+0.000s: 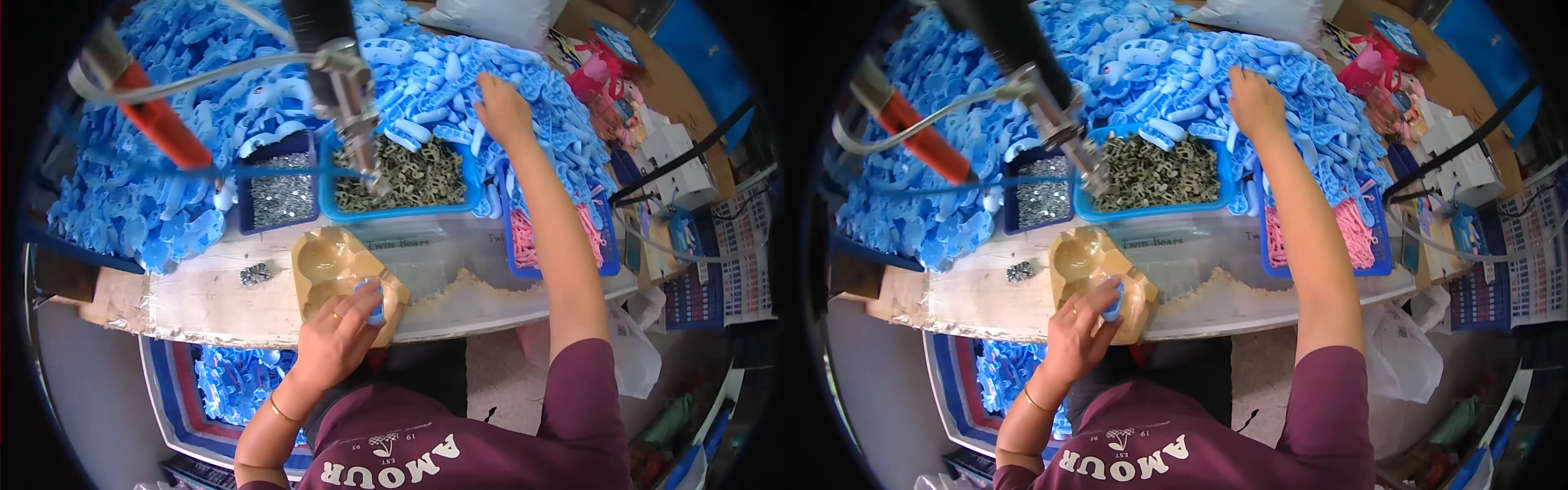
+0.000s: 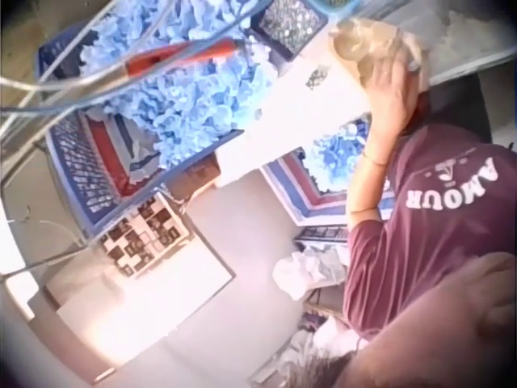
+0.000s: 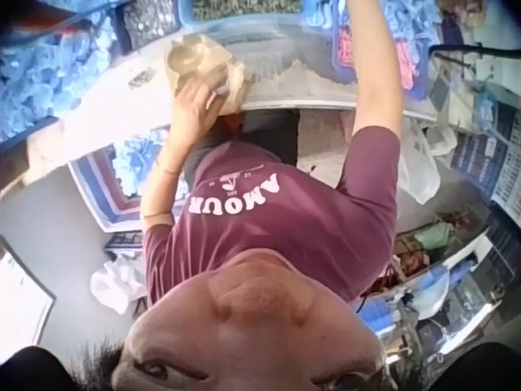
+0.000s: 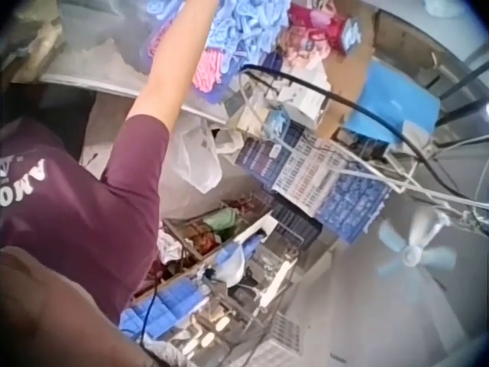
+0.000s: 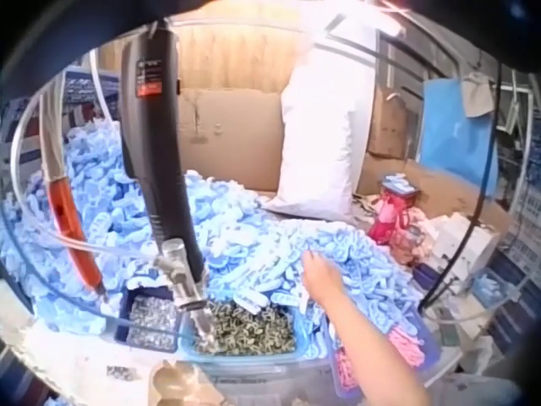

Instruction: Assembling and processing small hippo-shaped plastic toys using hand tools and pneumatic devices at a factory workbench.

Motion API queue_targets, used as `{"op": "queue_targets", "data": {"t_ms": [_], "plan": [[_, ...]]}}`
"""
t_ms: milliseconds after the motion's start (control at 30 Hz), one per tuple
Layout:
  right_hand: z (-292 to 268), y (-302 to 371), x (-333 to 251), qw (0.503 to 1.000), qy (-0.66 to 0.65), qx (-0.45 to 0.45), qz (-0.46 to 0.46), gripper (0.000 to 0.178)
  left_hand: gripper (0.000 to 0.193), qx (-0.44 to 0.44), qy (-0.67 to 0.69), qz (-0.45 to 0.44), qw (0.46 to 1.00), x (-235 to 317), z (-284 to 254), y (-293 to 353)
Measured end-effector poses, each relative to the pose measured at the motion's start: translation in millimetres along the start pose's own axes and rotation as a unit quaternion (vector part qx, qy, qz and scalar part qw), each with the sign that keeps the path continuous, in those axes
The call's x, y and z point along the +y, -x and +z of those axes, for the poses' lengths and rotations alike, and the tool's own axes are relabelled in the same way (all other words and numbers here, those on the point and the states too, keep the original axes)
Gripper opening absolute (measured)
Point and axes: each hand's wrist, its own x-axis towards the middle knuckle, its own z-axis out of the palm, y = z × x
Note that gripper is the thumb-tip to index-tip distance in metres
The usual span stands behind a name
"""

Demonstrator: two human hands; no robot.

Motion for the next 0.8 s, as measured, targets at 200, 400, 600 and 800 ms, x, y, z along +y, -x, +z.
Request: {"op": "queue_targets", "data": {"t_ms": [200, 400, 600, 800], "plan": [[-14.3, -2.9, -26.5, 0.995, -0.082, 0.046, 0.030, 0.034, 0.047, -0.111, -0.081, 0.046, 0.990, -15.1, 1.3, 41.6], [-77.5, 45.5, -112.6, 0.794, -0.551, -0.197, 0.161, 0.030, 0.046, -0.099, -0.028, 0.025, 0.994, -16.5, 20.0, 47.5], [-95.9, 85.9, -199.7, 0.850, -0.414, -0.323, 0.049, 0.030, 0.043, -0.048, -0.078, 0.035, 0.995, -13.2, 26.5, 44.9], [-66.5, 124.6, -249.0, 0.892, -0.325, -0.295, -0.110, 0.047, 0.037, -0.001, -0.075, 0.099, 0.992, -14.5, -5.8, 72.5]]}}
